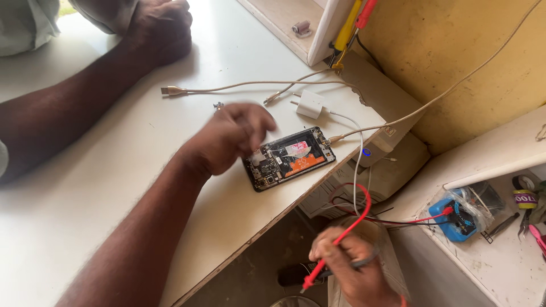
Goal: The person holds a disassembled smartphone with its back cover removed and uses multimeter probes to test points on the exposed circuit board, repositioning the probes on different components. They set the phone down, pick it up again, and continue probing the board while it rests on the workbench.
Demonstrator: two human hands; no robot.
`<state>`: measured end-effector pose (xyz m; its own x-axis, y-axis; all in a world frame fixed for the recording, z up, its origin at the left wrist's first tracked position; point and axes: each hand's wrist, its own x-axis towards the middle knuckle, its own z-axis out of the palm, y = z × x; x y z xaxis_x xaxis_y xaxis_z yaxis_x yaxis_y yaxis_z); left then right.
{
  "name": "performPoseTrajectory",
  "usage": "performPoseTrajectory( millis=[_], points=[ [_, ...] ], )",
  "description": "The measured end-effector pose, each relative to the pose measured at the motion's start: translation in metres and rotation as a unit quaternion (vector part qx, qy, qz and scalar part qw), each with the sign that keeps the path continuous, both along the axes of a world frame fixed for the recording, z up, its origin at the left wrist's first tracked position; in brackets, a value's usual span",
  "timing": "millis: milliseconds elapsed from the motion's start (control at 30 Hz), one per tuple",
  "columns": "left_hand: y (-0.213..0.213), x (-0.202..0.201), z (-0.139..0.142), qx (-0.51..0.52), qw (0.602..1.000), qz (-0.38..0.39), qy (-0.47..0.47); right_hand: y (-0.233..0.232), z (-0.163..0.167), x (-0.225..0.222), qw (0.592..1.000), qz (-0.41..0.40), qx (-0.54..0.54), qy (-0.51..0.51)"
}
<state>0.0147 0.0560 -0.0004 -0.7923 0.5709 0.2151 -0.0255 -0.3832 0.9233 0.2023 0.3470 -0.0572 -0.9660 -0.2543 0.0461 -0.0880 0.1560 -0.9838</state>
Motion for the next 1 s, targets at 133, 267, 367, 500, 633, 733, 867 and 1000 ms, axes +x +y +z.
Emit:
performPoseTrajectory(
  millis=[133, 267, 367, 500, 633, 733, 867, 1000],
  points=[
    [-0.007, -0.006, -0.017, 0.163, 0.976, 0.117, -0.079, 0.021, -0.065, -0.007, 0.916, -0.144, 0.118, -0.355],
    [-0.009, -0.004, -0.02, 0.131, 0.971, 0.188, -0.064, 0.052, -0.118, -0.01, 0.864, -0.157, -0.006, -0.478],
    [-0.01, -0.006, -0.016, 0.162, 0.962, 0.2, -0.093, 0.065, -0.154, -0.012, 0.853, -0.157, 0.03, -0.497],
    [-0.013, -0.006, -0.013, 0.236, 0.939, 0.204, -0.143, 0.078, -0.181, -0.01, 0.864, -0.139, 0.059, -0.48],
    [-0.013, -0.006, -0.014, 0.231, 0.939, 0.208, -0.149, 0.068, -0.163, -0.012, 0.899, -0.184, 0.094, -0.386],
    [-0.015, -0.006, -0.013, 0.228, 0.941, 0.208, -0.138, 0.048, -0.105, -0.024, 0.971, -0.159, 0.148, -0.102],
    [-0.018, -0.003, -0.011, 0.251, 0.944, 0.137, -0.168, 0.021, 0.005, -0.046, 0.944, -0.149, 0.204, 0.212],
    [-0.027, -0.001, -0.009, 0.318, 0.926, 0.055, -0.197, -0.02, 0.075, -0.076, 0.848, -0.052, 0.288, 0.442]
  ],
)
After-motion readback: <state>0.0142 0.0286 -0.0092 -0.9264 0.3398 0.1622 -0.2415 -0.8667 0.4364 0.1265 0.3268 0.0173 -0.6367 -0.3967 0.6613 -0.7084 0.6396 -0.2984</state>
